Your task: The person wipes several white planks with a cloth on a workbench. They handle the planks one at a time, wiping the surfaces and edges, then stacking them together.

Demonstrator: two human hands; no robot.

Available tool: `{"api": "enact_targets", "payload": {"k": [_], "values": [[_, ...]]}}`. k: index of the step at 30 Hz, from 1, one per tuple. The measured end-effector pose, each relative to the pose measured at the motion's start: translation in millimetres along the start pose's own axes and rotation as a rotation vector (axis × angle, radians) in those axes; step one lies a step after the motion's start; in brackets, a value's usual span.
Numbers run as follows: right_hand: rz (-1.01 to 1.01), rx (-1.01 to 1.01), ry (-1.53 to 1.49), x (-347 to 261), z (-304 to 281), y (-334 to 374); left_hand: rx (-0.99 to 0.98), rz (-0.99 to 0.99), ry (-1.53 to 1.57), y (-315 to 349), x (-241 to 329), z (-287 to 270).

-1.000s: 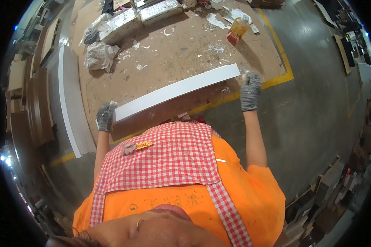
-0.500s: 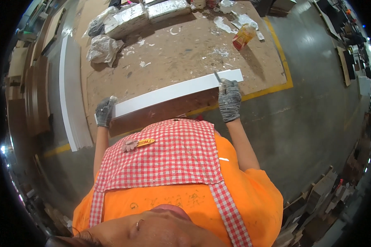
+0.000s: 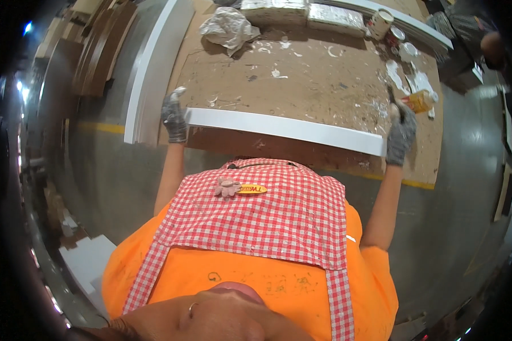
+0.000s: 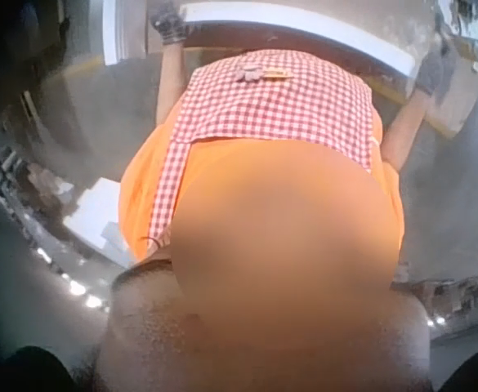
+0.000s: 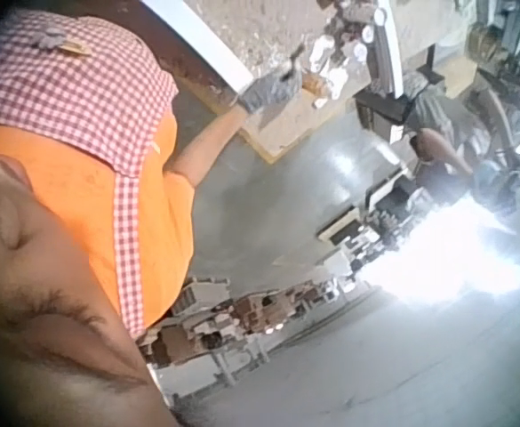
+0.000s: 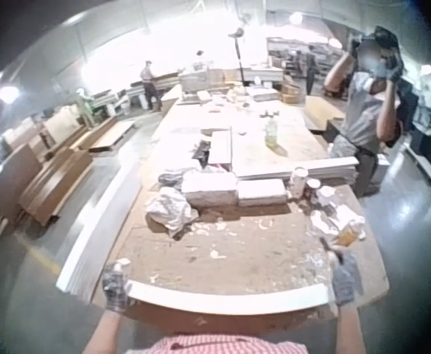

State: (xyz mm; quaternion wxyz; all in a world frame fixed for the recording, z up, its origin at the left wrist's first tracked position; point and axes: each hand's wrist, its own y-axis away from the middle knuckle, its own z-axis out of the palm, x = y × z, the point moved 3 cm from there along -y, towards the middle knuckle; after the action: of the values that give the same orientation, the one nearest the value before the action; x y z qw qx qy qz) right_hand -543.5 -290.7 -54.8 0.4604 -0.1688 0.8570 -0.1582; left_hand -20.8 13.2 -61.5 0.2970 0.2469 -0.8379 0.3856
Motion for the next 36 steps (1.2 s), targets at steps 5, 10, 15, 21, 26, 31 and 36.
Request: {"api": "enact_targets", "payload": {"k": [5,10,15,21,26,31,36], "values": [[-0.100,-0.208,-0.140,8,122,-110,0.147,-0.041,-0.063,38,7,-69],[-0.092,-0.261,0.170,37,211,-203,0.420,-0.159,-0.067,78,28,-125],[-0.010,-0.172,0.364,55,267,-251,0.586,-0.188,-0.098,108,26,-170],[0.171,-0.223,0.785,77,286,-268,0.814,-0.442,0.002,142,-31,-213],[0.012,-0.145,0.737,65,303,-252,0.919,-0.872,0.374,165,-82,-234],[-0.287,-0.159,0.728,53,298,-243,0.712,-0.890,0.472,150,-129,-221],[-0.385,-0.239,0.479,29,291,-232,0.363,-0.534,-0.059,69,-113,-217]]}}
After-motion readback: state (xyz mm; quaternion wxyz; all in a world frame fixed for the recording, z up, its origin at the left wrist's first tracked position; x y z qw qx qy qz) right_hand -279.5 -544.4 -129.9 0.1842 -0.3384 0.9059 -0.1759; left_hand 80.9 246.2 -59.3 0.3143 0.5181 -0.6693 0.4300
